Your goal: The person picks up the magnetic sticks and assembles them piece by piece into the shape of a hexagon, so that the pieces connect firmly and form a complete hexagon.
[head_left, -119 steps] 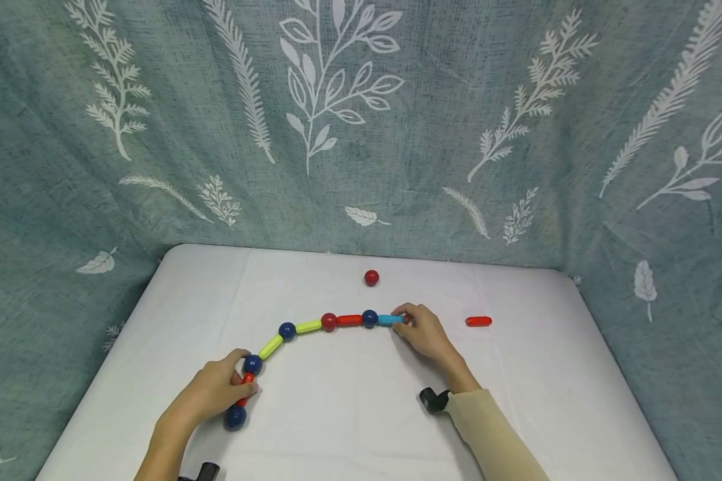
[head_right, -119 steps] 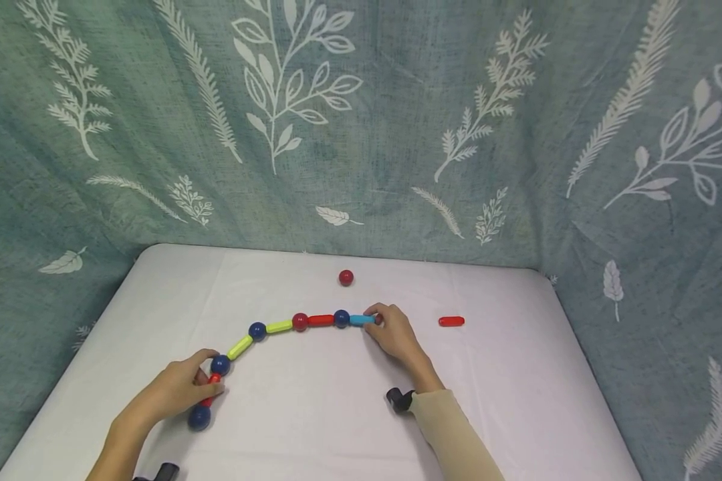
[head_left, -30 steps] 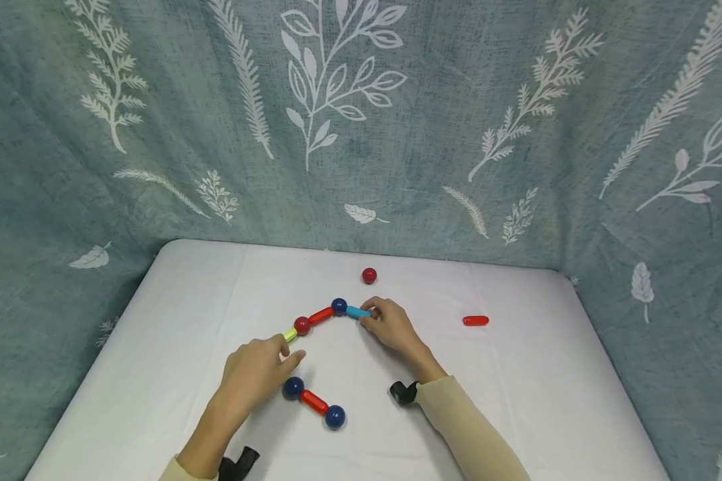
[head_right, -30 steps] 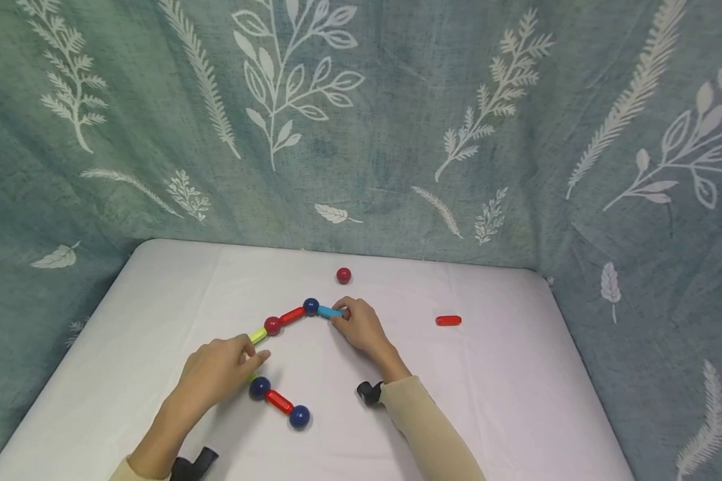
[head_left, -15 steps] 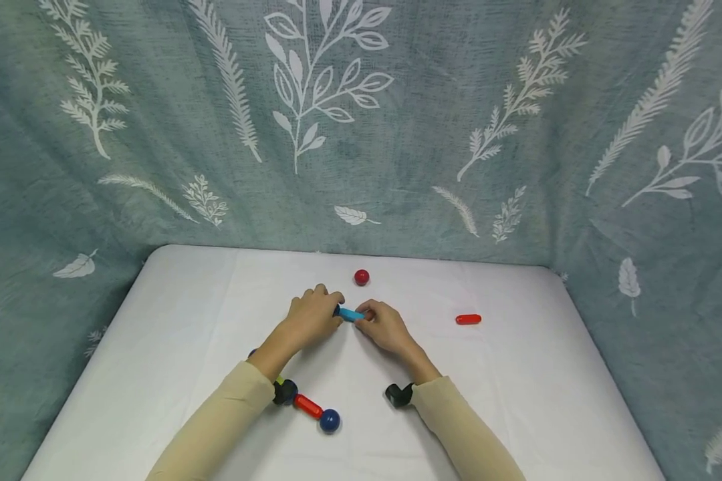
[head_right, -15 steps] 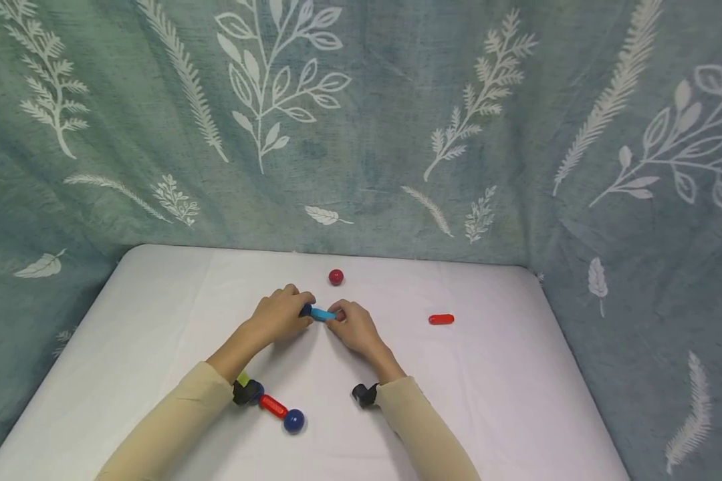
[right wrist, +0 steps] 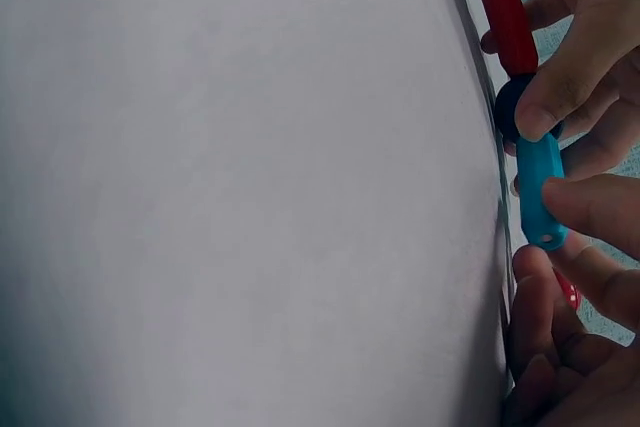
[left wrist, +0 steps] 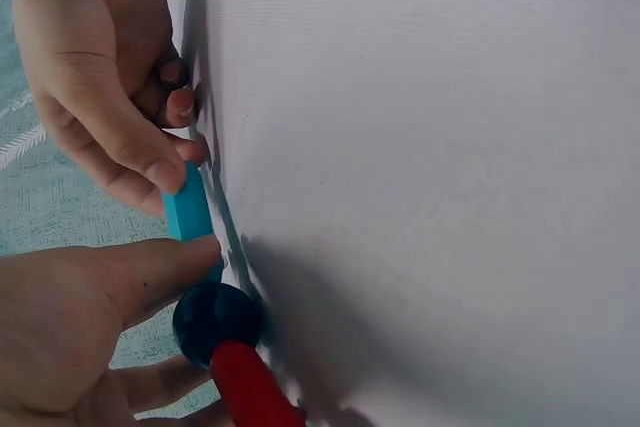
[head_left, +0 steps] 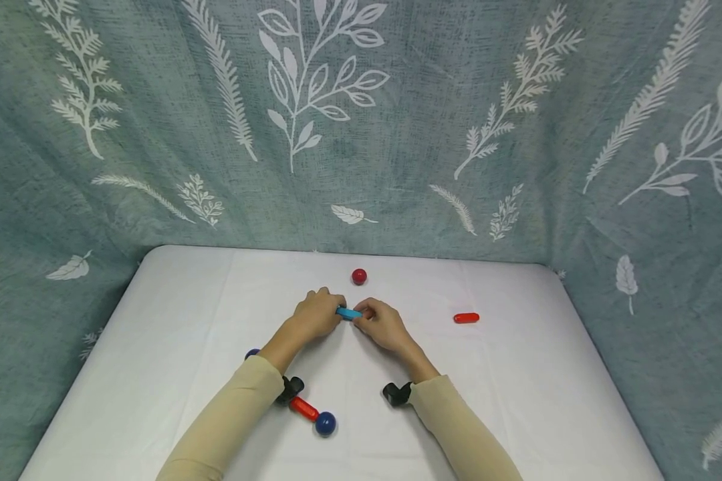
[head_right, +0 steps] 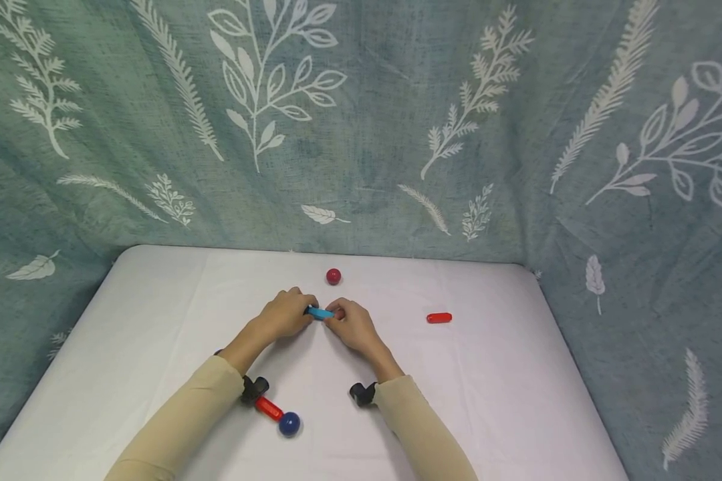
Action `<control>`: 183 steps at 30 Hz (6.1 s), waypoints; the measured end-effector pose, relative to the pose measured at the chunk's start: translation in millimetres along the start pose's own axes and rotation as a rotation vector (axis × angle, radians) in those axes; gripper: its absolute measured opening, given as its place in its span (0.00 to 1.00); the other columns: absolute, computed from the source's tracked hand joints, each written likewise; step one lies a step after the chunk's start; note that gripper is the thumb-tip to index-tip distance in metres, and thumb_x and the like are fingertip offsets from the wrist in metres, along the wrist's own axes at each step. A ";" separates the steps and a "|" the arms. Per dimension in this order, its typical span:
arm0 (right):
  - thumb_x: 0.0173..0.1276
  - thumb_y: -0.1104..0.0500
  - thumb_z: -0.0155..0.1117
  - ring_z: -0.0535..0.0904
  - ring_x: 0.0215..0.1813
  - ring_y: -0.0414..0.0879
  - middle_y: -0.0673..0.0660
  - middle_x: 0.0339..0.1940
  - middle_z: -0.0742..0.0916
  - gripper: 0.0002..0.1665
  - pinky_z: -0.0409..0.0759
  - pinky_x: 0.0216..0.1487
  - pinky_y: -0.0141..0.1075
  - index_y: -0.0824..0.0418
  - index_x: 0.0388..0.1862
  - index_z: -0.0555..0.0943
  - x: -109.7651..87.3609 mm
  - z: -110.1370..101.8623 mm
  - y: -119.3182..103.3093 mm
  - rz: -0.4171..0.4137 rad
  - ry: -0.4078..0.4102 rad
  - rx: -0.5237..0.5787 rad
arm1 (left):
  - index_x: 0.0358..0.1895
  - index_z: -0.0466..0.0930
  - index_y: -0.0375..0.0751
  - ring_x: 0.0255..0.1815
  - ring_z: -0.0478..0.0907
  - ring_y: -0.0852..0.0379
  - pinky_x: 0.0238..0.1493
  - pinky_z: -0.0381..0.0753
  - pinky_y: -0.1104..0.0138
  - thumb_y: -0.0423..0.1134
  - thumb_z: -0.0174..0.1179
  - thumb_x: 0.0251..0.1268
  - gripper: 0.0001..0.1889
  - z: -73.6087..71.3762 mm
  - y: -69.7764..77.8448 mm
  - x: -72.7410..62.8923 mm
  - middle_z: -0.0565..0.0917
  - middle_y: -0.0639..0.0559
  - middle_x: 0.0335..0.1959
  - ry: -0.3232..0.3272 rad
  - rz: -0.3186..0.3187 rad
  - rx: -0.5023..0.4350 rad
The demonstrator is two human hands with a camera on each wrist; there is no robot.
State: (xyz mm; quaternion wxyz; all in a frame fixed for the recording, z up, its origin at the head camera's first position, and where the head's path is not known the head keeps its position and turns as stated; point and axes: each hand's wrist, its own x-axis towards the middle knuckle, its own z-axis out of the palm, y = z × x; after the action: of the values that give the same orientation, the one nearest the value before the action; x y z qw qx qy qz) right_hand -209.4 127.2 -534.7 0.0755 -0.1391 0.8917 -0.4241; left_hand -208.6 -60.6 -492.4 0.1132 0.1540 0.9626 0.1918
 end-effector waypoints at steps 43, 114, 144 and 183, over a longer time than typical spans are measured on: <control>0.66 0.45 0.71 0.73 0.48 0.55 0.57 0.39 0.83 0.30 0.68 0.51 0.49 0.56 0.63 0.78 73.1 -9.2 13.3 0.166 0.205 -0.051 | 0.53 0.84 0.43 0.46 0.80 0.44 0.47 0.80 0.53 0.37 0.63 0.70 0.11 2.1 3.6 -0.8 0.81 0.44 0.44 0.048 -0.014 0.081; 0.65 0.57 0.73 0.73 0.31 0.44 0.54 0.36 0.83 0.22 0.72 0.32 0.39 0.59 0.56 0.82 -17.6 -17.1 4.0 -0.029 0.047 -0.103 | 0.50 0.85 0.43 0.46 0.80 0.46 0.49 0.78 0.54 0.35 0.64 0.69 0.10 1.5 -2.1 -3.1 0.82 0.46 0.43 0.052 0.011 -0.011; 0.68 0.59 0.70 0.72 0.37 0.48 0.59 0.44 0.83 0.21 0.70 0.37 0.42 0.61 0.58 0.81 -64.9 -85.6 31.0 0.040 0.164 -0.118 | 0.53 0.84 0.43 0.51 0.79 0.48 0.52 0.78 0.54 0.35 0.61 0.71 0.11 2.0 -3.6 -3.6 0.82 0.46 0.46 0.036 0.002 -0.012; 0.71 0.61 0.63 0.75 0.52 0.65 0.76 0.57 0.78 0.23 0.74 0.47 0.53 0.63 0.64 0.78 -79.1 -156.6 110.6 0.251 0.264 -0.163 | 0.53 0.84 0.43 0.51 0.79 0.48 0.53 0.78 0.54 0.36 0.62 0.71 0.11 3.5 -5.2 -4.0 0.82 0.46 0.47 0.029 -0.002 -0.029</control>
State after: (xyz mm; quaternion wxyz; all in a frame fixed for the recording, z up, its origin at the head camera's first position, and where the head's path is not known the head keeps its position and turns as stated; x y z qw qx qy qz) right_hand -194.3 333.6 -520.8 -0.0012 0.0241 0.9356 -0.3521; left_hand -205.3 -65.3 -497.1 0.1017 0.1484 0.9615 0.2078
